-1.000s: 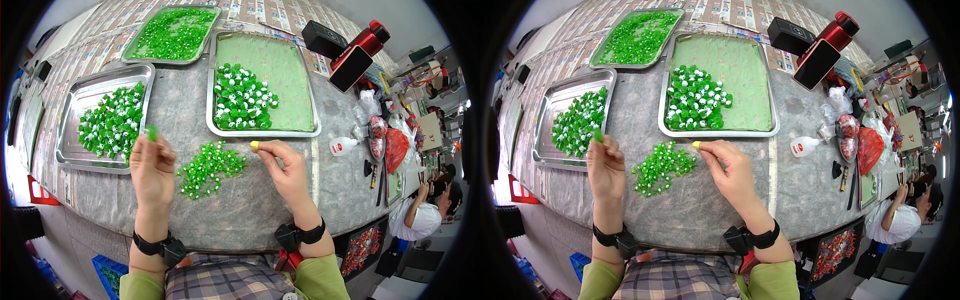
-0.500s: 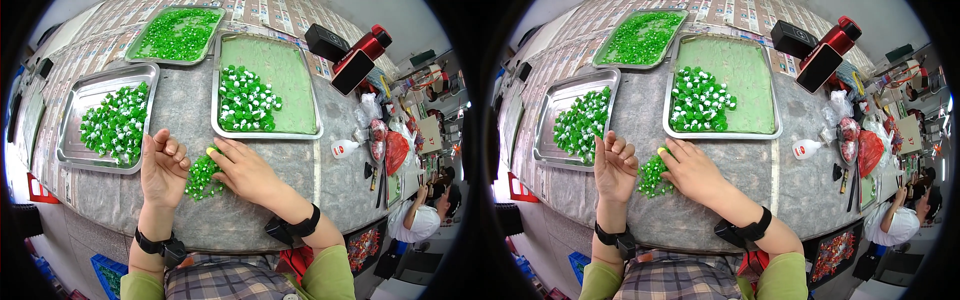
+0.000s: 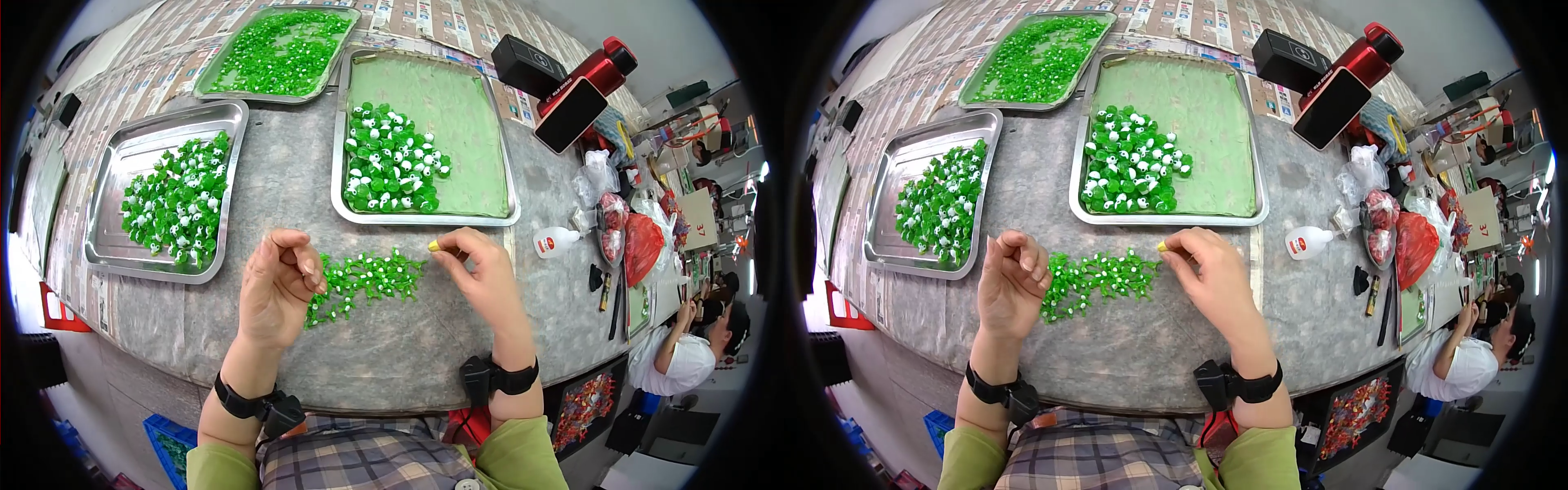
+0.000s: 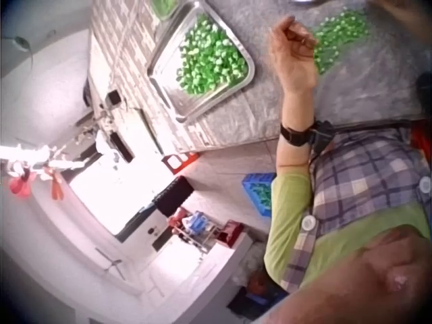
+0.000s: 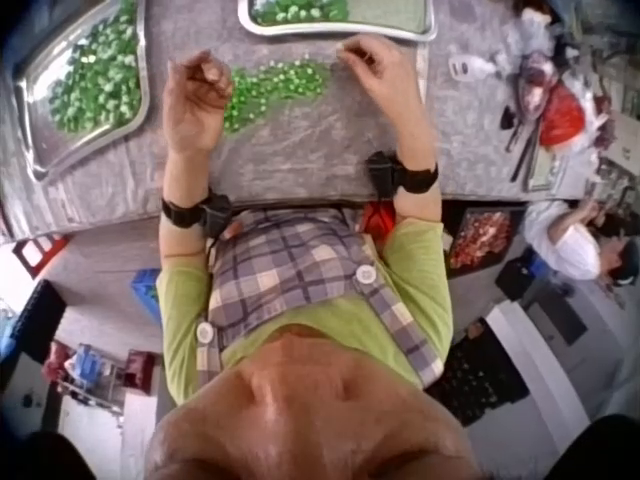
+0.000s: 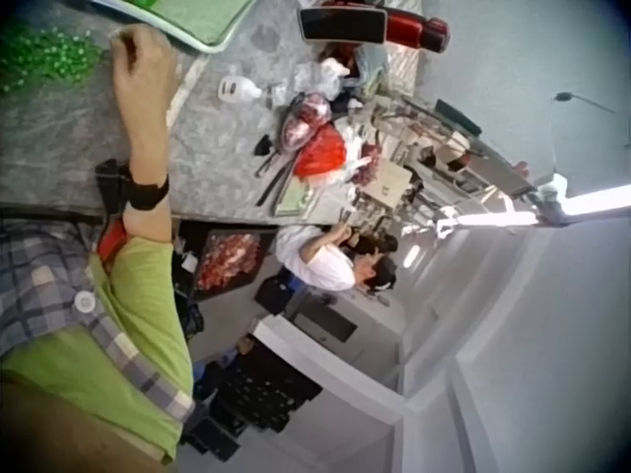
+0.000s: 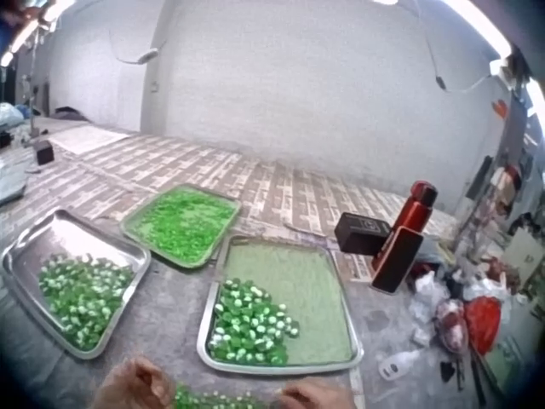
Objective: The person applies glue to green plastic pieces, attaches white plastic pieces to them by hand, and places the assembled items onto a tray.
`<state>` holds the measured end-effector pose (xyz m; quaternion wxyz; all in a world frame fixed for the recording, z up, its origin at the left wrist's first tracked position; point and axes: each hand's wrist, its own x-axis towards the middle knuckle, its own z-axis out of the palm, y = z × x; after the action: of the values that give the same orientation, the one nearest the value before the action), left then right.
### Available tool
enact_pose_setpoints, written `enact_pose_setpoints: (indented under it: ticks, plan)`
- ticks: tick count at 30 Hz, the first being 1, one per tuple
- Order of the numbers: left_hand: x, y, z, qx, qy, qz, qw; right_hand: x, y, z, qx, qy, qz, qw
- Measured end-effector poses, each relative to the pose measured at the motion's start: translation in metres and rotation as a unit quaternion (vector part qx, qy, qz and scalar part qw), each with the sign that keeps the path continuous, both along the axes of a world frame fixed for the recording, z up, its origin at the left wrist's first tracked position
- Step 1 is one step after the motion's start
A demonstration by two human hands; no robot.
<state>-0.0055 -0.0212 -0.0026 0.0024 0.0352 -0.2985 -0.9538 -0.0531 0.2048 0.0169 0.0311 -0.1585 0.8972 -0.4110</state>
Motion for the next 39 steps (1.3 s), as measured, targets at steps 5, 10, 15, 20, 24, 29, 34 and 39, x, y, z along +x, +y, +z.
enact_pose_setpoints:
  ticks: [5,10,15,20,24,29,34,39]
  plan:
    - [0.004,0.009,0.001,-0.094,0.005,-0.046,0.995,-0.001,-0.002,-0.014,0.041,-0.012,0.013,0.999]
    - [0.004,0.012,0.003,-0.11,-0.003,-0.05,0.993,0.001,-0.006,-0.018,0.145,0.064,0.059,0.986]
    - [0.007,0.013,0.002,-0.271,0.089,-0.06,0.957,0.004,-0.003,-0.014,-0.074,-0.051,0.046,0.995]
    - [0.012,0.028,0.014,-0.521,0.16,-0.049,0.837,0.015,-0.019,-0.004,-0.409,-0.367,0.099,0.83]
    - [0.008,0.031,0.013,-0.569,0.199,-0.026,0.797,0.02,-0.027,-0.005,-0.435,-0.446,0.099,0.776]
    - [0.008,0.031,0.014,-0.55,0.181,-0.031,0.815,0.021,-0.024,-0.002,-0.448,-0.408,0.069,0.793]
    - [0.01,0.025,0.007,-0.361,0.058,-0.044,0.93,0.009,0.031,0.039,-0.33,0.099,-0.189,0.92]
    - [0.008,0.025,0.009,-0.224,-0.051,-0.064,0.971,-0.007,0.122,0.01,-0.24,0.256,-0.378,0.857]
